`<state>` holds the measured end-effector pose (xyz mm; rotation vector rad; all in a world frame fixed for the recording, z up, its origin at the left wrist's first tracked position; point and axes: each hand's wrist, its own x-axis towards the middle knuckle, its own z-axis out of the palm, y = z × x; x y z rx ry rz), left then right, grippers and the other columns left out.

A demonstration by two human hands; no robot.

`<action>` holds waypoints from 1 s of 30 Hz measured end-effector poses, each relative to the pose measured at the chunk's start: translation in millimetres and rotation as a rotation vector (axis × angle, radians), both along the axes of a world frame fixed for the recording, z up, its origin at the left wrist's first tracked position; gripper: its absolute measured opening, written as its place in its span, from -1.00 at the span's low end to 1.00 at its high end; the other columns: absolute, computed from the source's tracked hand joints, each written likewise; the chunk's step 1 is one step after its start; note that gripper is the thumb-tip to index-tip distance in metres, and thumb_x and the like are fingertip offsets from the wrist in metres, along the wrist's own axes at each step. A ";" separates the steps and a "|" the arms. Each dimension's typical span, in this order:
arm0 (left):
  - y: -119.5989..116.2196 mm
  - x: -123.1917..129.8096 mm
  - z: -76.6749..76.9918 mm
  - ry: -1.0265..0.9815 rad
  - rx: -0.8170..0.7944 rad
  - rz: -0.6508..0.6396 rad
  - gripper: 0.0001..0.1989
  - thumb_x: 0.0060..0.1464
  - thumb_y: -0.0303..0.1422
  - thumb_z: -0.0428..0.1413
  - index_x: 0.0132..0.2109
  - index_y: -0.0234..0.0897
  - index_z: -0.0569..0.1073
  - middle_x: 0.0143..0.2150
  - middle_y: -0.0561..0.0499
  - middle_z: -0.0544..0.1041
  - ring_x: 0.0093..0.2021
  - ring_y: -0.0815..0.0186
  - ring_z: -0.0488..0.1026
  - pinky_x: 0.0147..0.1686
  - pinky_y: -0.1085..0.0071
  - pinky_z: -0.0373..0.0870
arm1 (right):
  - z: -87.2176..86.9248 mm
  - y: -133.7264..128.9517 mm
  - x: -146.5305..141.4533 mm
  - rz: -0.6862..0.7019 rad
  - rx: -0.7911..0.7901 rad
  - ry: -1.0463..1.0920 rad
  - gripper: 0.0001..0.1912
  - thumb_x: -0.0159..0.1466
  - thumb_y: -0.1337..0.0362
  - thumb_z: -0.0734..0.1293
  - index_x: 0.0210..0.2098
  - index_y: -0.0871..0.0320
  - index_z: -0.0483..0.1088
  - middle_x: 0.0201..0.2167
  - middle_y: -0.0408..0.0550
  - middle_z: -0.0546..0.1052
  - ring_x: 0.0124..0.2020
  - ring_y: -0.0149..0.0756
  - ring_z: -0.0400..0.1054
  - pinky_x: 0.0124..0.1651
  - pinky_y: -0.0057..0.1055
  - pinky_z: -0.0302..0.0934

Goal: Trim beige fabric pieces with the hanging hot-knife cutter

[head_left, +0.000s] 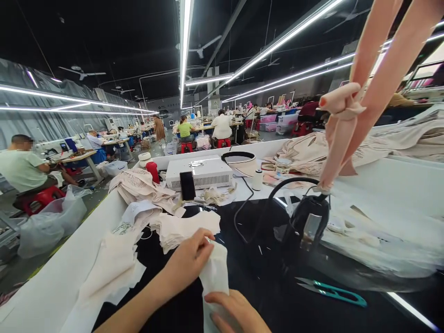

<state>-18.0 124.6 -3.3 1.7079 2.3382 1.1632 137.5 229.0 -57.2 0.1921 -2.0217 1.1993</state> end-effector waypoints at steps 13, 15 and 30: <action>-30.3 -109.7 18.9 -0.141 0.061 0.432 -0.64 0.16 -0.26 0.00 0.02 -0.24 0.54 -0.33 0.05 0.46 -0.39 0.29 0.39 -0.30 0.40 0.33 | 19.6 79.2 -138.8 -0.282 -0.281 -0.243 -0.71 0.30 0.14 0.28 -0.19 0.15 0.58 -0.59 -0.18 0.52 -0.64 -0.33 0.32 -0.58 -0.44 0.21; -32.4 -114.0 11.5 -0.141 0.028 0.467 -0.63 0.15 -0.28 0.01 0.02 -0.24 0.55 -0.29 0.03 0.51 -0.38 0.27 0.43 -0.25 0.37 0.36 | 15.5 83.5 -155.2 -0.315 -0.297 -0.286 -0.73 0.34 0.15 0.29 -0.16 0.17 0.55 -0.55 -0.19 0.51 -0.61 -0.35 0.33 -0.53 -0.42 0.26; -38.2 -120.7 -36.5 -0.143 -0.159 0.538 -0.54 0.15 -0.28 0.04 0.14 -0.33 0.52 0.04 -0.15 0.58 -0.11 0.13 0.53 0.00 0.27 0.38 | -26.2 104.9 -169.5 -0.358 -0.119 -0.416 -0.71 0.40 0.23 0.37 0.08 0.18 0.43 0.06 0.04 0.52 -0.03 -0.17 0.49 0.04 -0.09 0.44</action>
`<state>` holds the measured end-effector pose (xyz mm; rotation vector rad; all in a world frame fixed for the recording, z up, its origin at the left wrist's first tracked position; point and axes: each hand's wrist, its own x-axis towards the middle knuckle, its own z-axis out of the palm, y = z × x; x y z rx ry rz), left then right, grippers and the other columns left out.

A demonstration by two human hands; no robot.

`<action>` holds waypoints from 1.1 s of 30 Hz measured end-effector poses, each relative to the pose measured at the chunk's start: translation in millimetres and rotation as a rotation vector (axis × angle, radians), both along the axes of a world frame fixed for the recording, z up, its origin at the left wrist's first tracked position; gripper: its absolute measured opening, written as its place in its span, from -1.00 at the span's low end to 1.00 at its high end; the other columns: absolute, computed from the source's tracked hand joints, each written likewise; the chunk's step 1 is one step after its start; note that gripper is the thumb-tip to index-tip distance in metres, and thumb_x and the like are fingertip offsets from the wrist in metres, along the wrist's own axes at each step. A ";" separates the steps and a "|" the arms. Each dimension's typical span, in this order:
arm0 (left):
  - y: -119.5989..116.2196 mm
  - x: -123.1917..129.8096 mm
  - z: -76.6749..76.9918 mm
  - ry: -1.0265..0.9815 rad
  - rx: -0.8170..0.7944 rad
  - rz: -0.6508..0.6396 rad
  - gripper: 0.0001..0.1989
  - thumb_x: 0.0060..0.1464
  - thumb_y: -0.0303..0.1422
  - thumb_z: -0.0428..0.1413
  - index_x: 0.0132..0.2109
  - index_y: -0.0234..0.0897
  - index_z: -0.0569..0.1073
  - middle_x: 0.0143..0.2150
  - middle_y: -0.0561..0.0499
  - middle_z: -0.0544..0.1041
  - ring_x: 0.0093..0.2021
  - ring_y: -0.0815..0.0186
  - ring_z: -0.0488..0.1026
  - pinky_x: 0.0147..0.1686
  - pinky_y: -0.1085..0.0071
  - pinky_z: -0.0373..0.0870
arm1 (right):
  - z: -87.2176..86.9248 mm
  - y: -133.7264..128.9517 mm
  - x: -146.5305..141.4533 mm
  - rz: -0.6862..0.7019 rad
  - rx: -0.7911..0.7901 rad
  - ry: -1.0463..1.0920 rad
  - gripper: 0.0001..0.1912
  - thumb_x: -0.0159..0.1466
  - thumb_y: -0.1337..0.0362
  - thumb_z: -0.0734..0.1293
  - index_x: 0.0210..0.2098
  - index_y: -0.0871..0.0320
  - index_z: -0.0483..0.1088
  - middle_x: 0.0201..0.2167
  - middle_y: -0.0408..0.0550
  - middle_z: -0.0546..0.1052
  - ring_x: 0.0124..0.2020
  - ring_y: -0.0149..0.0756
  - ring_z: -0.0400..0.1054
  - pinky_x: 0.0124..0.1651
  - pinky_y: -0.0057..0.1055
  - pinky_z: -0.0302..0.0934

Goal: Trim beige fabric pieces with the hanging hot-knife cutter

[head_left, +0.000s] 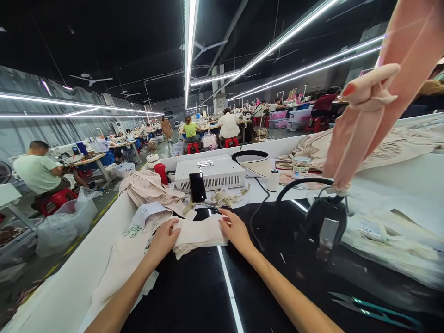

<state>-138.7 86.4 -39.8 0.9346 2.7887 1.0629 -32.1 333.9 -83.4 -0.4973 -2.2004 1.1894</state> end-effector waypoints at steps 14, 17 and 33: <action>5.4 4.6 9.3 0.116 -0.110 0.016 -0.62 0.23 -0.30 0.01 0.11 -0.28 0.54 -0.21 -0.07 0.59 -0.24 0.17 0.54 -0.11 0.30 0.41 | 5.6 0.9 -8.0 -0.094 0.213 0.023 -0.78 0.41 0.20 0.35 -0.03 0.20 0.46 -0.04 0.01 0.55 -0.07 -0.19 0.49 0.00 -0.13 0.44; 0.6 7.2 9.5 0.172 -0.162 0.031 -0.62 0.28 -0.27 0.01 0.15 -0.27 0.51 -0.17 -0.10 0.57 -0.19 0.12 0.55 -0.10 0.26 0.43 | 7.4 -5.2 -2.9 -0.138 0.252 0.006 -0.80 0.40 0.25 0.36 -0.03 0.20 0.46 -0.01 0.01 0.53 -0.03 -0.17 0.47 0.04 -0.09 0.41; 25.0 16.2 -16.5 0.288 -0.348 -0.214 -0.58 0.36 -0.32 -0.06 0.30 -0.25 0.37 0.40 -0.27 0.28 0.40 -0.10 0.19 0.33 -0.20 0.11 | 12.9 -66.6 15.2 0.240 0.577 -0.059 -0.73 0.40 0.43 0.24 -0.10 0.11 0.57 -0.07 0.08 0.63 -0.01 -0.06 0.51 0.10 -0.13 0.36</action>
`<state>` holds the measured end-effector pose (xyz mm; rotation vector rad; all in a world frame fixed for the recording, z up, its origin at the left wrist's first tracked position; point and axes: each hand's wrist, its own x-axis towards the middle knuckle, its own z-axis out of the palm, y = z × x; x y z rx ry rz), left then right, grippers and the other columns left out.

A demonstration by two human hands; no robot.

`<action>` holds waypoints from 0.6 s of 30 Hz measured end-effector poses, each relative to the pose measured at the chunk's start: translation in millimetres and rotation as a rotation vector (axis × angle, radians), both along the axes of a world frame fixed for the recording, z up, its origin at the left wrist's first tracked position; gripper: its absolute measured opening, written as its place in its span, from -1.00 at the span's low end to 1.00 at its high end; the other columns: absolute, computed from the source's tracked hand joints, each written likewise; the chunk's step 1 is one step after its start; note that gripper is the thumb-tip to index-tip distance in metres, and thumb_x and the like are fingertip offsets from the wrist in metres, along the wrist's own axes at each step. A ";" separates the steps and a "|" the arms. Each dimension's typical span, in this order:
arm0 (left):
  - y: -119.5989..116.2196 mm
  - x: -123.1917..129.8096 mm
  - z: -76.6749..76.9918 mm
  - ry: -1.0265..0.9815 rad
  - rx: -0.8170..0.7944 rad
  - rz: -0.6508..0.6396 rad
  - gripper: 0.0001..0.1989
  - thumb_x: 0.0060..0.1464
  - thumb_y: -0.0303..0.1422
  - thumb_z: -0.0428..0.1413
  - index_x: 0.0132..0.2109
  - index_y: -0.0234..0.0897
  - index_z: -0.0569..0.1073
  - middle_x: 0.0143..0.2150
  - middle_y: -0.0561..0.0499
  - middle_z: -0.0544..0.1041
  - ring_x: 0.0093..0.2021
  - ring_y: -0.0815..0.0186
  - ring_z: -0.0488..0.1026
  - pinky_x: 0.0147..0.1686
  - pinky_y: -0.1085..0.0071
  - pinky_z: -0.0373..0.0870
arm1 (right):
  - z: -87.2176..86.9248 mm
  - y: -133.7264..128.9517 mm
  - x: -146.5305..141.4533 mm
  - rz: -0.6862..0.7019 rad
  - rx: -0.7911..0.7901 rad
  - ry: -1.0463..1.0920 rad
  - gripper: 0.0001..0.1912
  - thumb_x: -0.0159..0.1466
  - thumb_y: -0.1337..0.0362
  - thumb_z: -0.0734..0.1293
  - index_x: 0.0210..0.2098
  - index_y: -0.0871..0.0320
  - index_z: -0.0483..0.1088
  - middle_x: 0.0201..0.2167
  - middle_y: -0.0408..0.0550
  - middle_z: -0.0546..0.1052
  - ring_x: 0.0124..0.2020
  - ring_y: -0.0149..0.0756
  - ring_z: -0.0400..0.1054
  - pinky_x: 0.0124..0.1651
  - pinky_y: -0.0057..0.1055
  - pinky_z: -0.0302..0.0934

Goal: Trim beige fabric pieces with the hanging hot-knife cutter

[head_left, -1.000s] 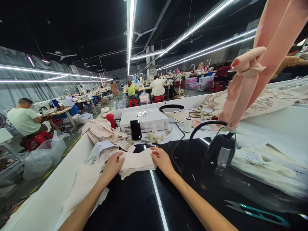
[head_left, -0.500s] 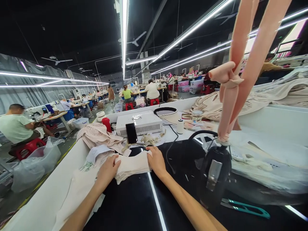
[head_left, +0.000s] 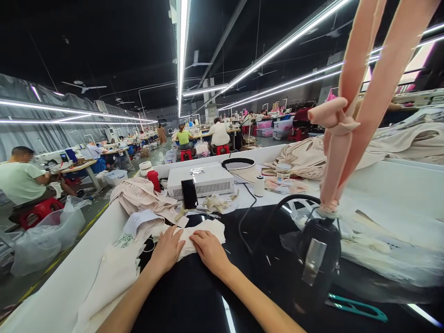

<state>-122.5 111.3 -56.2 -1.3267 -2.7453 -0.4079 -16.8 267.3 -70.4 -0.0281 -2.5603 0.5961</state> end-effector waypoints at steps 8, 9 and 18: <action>-7.4 3.8 20.7 -0.059 0.044 0.039 -0.53 0.39 -0.22 -0.04 0.38 -0.13 0.27 0.45 -0.16 0.20 0.45 0.01 0.11 0.37 -0.10 0.06 | 12.1 -16.3 31.1 0.142 -0.015 -0.059 -0.71 0.37 0.44 0.25 0.01 0.19 0.52 0.09 0.22 0.55 0.13 0.07 0.45 0.18 0.03 0.36; -13.8 2.1 26.3 -0.055 0.060 0.071 -0.54 0.42 -0.21 -0.08 0.38 -0.12 0.26 0.43 -0.14 0.24 0.43 0.06 0.13 0.37 -0.04 0.09 | 13.2 -19.2 39.3 0.176 -0.020 -0.067 -0.72 0.38 0.42 0.25 -0.01 0.15 0.53 0.10 0.19 0.55 0.13 0.04 0.46 0.18 0.00 0.37; -141.9 -8.7 42.7 -0.080 -0.087 0.685 -0.72 0.36 -0.18 0.11 -0.04 -0.33 0.48 -0.12 -0.06 0.54 -0.12 0.20 0.52 -0.03 0.12 0.46 | 3.0 -25.9 106.0 0.358 -0.181 -0.079 -0.79 0.44 0.19 0.23 -0.07 -0.10 0.50 0.04 0.01 0.56 -0.05 -0.13 0.57 -0.06 -0.27 0.51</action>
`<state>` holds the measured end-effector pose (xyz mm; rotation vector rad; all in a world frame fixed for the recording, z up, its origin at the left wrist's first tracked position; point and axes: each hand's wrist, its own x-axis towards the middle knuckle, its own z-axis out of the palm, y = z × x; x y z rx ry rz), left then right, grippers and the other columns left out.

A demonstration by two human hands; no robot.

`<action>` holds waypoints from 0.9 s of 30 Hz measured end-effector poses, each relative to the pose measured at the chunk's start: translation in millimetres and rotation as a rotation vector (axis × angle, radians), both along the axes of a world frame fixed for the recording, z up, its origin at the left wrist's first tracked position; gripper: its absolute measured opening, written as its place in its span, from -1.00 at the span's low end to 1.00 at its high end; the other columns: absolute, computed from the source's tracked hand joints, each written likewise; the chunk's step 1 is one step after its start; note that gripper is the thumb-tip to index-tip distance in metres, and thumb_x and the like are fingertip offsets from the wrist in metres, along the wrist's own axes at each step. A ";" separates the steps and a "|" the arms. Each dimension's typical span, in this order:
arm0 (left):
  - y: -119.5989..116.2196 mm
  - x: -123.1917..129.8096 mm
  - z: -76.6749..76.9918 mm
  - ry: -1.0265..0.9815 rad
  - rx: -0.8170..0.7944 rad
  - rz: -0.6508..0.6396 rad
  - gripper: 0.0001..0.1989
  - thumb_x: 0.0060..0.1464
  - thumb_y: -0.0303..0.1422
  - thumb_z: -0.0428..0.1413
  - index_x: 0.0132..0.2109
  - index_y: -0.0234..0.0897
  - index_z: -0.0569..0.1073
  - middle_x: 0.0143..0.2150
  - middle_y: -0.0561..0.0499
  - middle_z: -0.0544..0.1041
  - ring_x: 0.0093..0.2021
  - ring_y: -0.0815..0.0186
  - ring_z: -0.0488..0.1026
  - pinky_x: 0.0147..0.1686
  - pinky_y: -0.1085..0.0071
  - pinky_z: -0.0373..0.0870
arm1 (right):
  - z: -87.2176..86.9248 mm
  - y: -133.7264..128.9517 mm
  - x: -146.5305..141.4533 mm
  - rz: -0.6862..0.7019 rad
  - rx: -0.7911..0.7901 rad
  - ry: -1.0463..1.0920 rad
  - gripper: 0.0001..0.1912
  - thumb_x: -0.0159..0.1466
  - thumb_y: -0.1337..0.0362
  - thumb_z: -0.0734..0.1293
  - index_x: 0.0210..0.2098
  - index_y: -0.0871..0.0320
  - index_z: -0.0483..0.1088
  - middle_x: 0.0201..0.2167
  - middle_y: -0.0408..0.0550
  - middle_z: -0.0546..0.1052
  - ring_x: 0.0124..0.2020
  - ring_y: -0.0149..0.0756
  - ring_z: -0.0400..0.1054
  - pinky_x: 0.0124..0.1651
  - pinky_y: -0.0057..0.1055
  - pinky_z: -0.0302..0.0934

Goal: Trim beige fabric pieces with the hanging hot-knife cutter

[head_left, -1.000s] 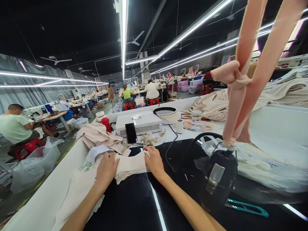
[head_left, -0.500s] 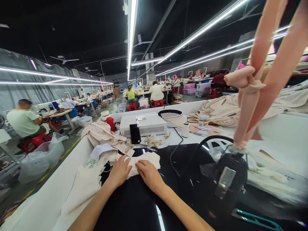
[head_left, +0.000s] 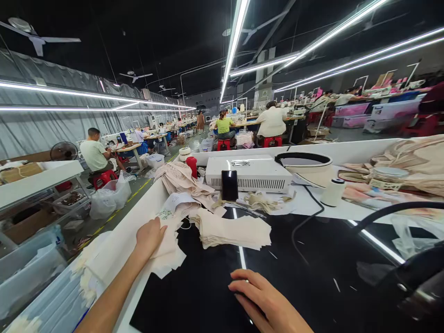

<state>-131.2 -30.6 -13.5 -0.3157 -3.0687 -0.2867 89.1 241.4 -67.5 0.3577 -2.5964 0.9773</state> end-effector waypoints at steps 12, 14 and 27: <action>-34.3 17.3 -13.2 0.010 0.074 0.011 -0.70 0.35 -0.28 -0.11 -0.38 -0.18 0.32 -0.38 0.02 0.52 -0.34 0.22 0.45 -0.41 0.39 0.11 | 20.4 -23.8 14.6 0.069 -0.058 -0.069 -0.76 0.42 0.33 0.22 -0.14 -0.04 0.52 -0.04 -0.04 0.57 -0.14 -0.21 0.57 -0.08 -0.36 0.45; -36.9 19.9 -9.5 0.037 0.096 -0.003 -0.68 0.33 -0.26 -0.14 -0.40 -0.18 0.28 -0.38 -0.01 0.52 -0.33 0.18 0.45 -0.41 0.38 0.09 | 20.9 -24.1 19.1 0.087 -0.042 -0.108 -0.75 0.41 0.37 0.22 -0.14 0.00 0.53 -0.06 -0.04 0.58 -0.14 -0.22 0.56 -0.10 -0.38 0.44; 3.5 85.7 27.5 -0.165 0.718 -0.426 -0.63 0.13 0.06 0.13 -0.27 -0.13 0.54 -0.20 0.05 0.59 -0.22 0.19 0.49 -0.28 0.46 0.36 | 46.1 -31.0 17.6 -0.105 -0.606 -0.166 -0.58 0.29 0.06 0.39 0.10 0.01 0.46 0.01 0.02 0.56 0.02 -0.10 0.44 0.06 -0.21 0.33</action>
